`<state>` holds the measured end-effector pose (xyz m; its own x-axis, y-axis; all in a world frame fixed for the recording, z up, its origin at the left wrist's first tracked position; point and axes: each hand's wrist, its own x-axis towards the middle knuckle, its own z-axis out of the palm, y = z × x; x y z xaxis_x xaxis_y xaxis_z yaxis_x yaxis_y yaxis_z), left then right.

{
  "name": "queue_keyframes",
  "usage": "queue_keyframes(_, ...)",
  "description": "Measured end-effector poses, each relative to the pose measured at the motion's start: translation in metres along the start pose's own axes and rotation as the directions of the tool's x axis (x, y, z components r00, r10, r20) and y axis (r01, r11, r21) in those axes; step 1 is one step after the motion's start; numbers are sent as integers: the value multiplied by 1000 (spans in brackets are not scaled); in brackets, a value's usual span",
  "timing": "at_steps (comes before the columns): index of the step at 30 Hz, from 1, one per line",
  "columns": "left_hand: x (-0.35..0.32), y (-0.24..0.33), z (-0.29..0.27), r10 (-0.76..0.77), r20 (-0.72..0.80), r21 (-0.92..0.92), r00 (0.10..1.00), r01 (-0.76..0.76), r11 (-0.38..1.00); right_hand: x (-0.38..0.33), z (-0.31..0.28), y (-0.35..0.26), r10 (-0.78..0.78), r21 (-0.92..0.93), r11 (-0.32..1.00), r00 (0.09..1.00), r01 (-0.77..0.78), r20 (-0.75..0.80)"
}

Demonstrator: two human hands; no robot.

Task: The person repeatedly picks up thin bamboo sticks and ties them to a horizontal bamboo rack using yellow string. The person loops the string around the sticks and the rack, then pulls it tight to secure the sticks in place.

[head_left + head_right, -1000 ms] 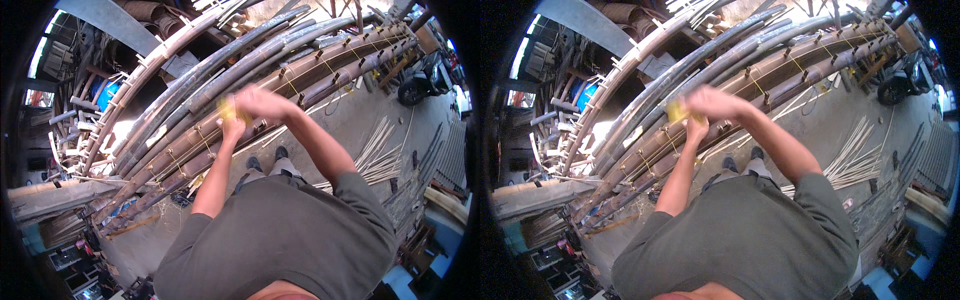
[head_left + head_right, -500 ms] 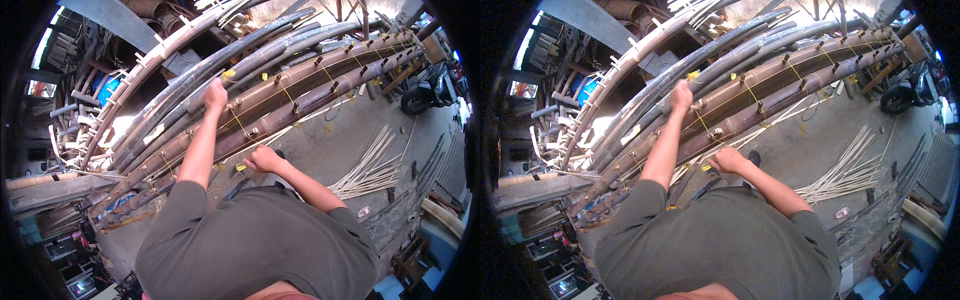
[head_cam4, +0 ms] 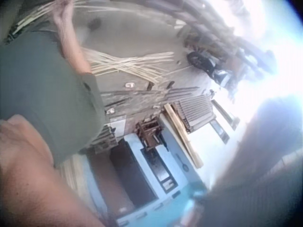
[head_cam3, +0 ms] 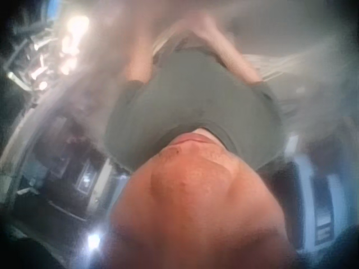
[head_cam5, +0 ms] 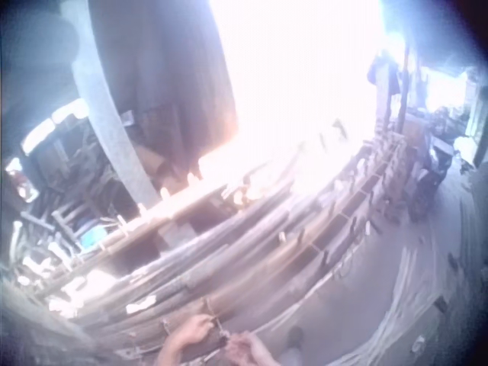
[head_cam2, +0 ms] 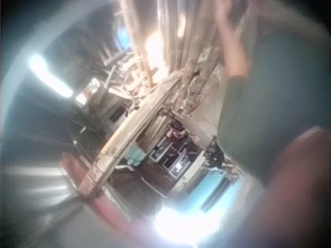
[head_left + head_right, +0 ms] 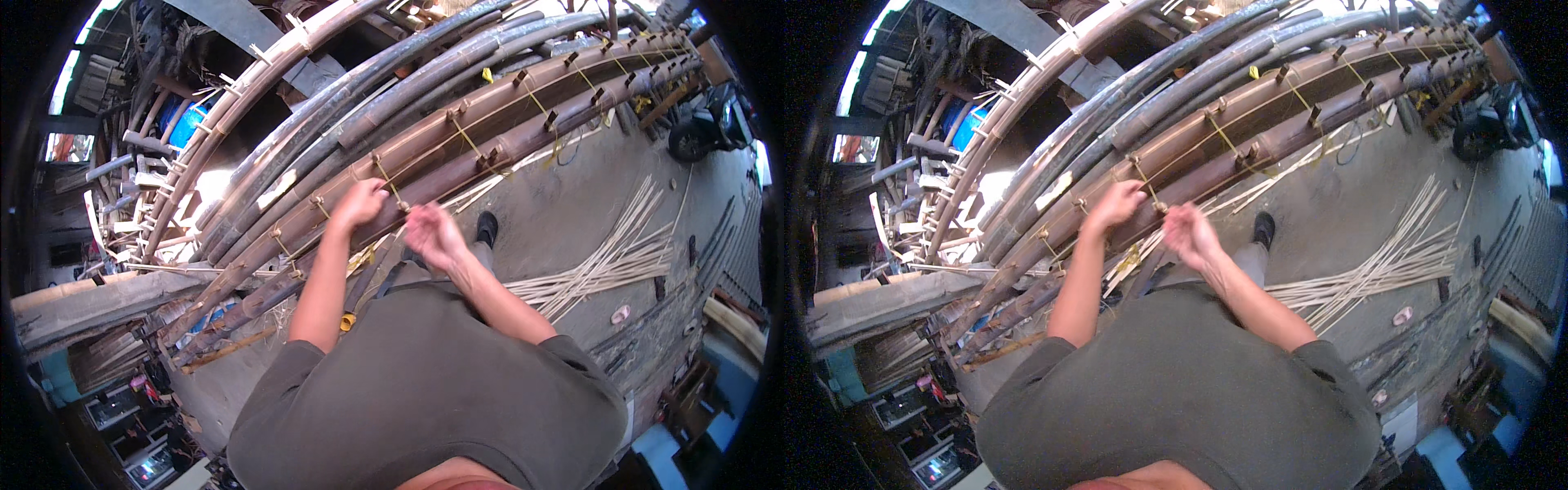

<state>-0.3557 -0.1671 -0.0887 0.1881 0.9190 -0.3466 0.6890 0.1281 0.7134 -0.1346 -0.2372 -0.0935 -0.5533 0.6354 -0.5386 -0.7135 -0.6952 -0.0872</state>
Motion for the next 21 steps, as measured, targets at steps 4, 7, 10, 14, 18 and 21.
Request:
queue_keyframes(4, -15, 64, 20, -170, -201, 260, 965, 219, 940, 14, 89, 13, -781, -557, 459, 613, 692, 117)
queue_keyframes(7, 10, -40, 59, 275, -510, 74, 815, -277, 958, 28, 160, 19, -191, -750, -223, 727, 622, 660)
queue_keyframes(10, 2, 11, 33, 108, -355, 333, 929, 17, 943, 83, 161, -37, -216, -432, -902, 855, 10, 471)
queue_keyframes(14, -15, 39, 13, -96, -261, 141, 961, 136, 981, 144, 132, -75, 44, -808, -456, 917, 372, 398)
queue_keyframes(18, -14, 7, 18, -20, -342, 168, 940, 82, 982, 32, 147, -48, 250, -808, 269, 773, 524, 583)
queue_keyframes(21, -11, 42, 16, -53, -337, 100, 940, 91, 991, 8, 42, -19, 277, -703, -400, 809, 588, 518)
